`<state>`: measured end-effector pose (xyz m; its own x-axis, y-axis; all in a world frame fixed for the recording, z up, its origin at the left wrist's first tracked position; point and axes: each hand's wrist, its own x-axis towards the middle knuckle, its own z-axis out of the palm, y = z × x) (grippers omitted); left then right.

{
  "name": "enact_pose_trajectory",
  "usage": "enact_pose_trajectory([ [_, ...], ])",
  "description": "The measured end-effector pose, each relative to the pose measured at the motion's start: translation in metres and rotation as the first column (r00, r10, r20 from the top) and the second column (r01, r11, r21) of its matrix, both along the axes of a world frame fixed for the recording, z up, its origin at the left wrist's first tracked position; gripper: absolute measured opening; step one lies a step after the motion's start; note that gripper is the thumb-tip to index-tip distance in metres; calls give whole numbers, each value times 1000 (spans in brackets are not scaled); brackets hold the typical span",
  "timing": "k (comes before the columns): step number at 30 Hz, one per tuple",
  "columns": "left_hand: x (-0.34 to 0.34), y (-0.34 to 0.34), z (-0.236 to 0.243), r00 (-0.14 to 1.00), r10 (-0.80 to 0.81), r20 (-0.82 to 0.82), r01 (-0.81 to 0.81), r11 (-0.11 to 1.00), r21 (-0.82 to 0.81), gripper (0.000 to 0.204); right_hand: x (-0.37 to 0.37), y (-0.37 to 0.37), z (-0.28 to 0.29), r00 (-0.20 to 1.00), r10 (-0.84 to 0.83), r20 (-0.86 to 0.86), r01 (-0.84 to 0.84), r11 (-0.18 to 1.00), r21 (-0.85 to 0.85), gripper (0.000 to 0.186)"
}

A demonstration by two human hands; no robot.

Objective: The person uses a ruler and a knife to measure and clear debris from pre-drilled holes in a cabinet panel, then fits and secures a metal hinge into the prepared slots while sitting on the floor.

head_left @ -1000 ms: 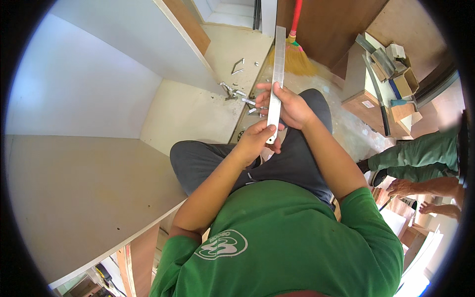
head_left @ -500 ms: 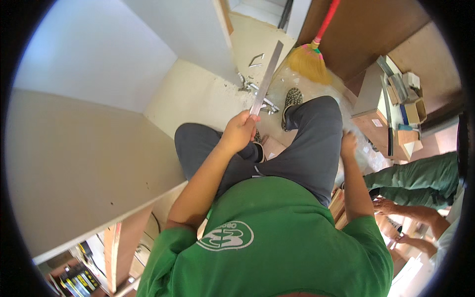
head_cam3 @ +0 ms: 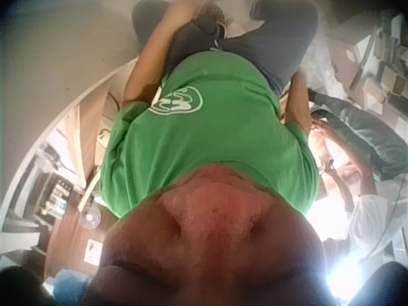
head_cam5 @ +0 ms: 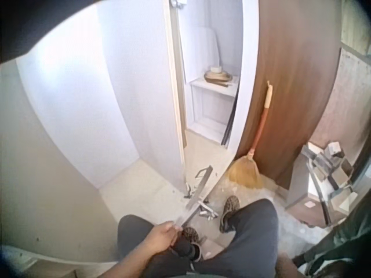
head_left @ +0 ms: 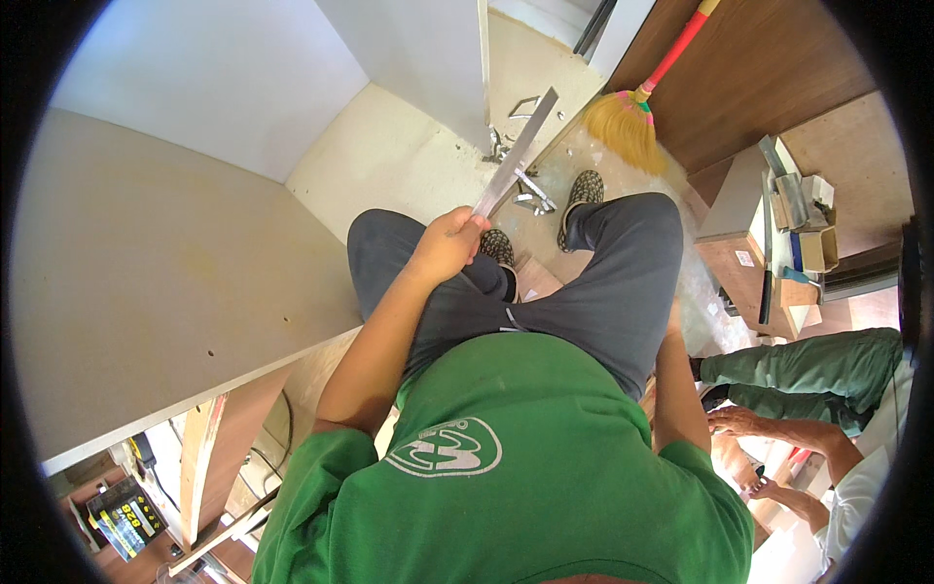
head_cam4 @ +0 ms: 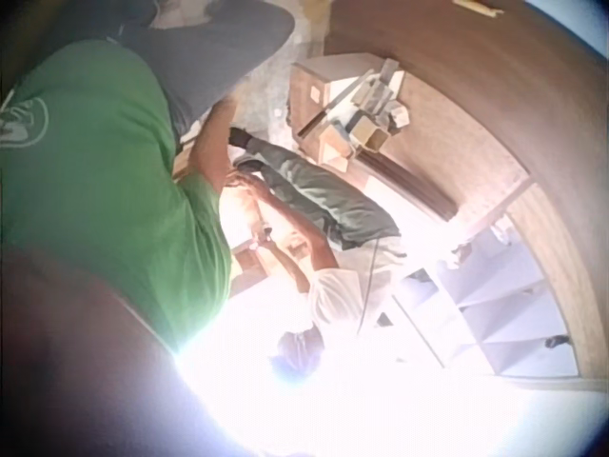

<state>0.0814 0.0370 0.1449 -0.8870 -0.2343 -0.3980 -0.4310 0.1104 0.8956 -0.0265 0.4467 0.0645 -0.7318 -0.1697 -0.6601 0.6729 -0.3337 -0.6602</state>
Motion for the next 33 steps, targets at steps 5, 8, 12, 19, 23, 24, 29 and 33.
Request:
enact_pose_trajectory([
  [5,6,-2,-28,999,-32,32,27,992,126,31,-18,5,43,982,144,-126,-148,989,-23,74],
  [8,5,15,-39,998,-4,66,-14,964,265,28,-10,-31,96,869,169,-466,-50,965,256,71],
  [12,-5,32,-32,990,-138,-10,132,921,365,29,-39,-74,109,606,472,-640,8,801,598,57],
  [19,-41,52,-22,955,-247,-164,286,913,292,31,-119,-183,117,944,198,-264,-188,980,62,38],
  [23,-66,44,-40,960,-223,-170,263,925,276,31,-177,-226,95,912,252,-322,-321,930,-181,22],
  [24,-72,48,-54,963,-151,-225,200,956,216,30,-198,-229,79,882,271,-386,-373,902,-219,21],
  [29,-94,30,-91,992,124,0,-118,946,300,22,-224,-245,45,903,91,-421,-218,939,-265,18],
  [33,-115,-19,-152,936,351,12,-340,898,279,15,-231,-265,25,919,45,-391,-125,976,-181,16],
])
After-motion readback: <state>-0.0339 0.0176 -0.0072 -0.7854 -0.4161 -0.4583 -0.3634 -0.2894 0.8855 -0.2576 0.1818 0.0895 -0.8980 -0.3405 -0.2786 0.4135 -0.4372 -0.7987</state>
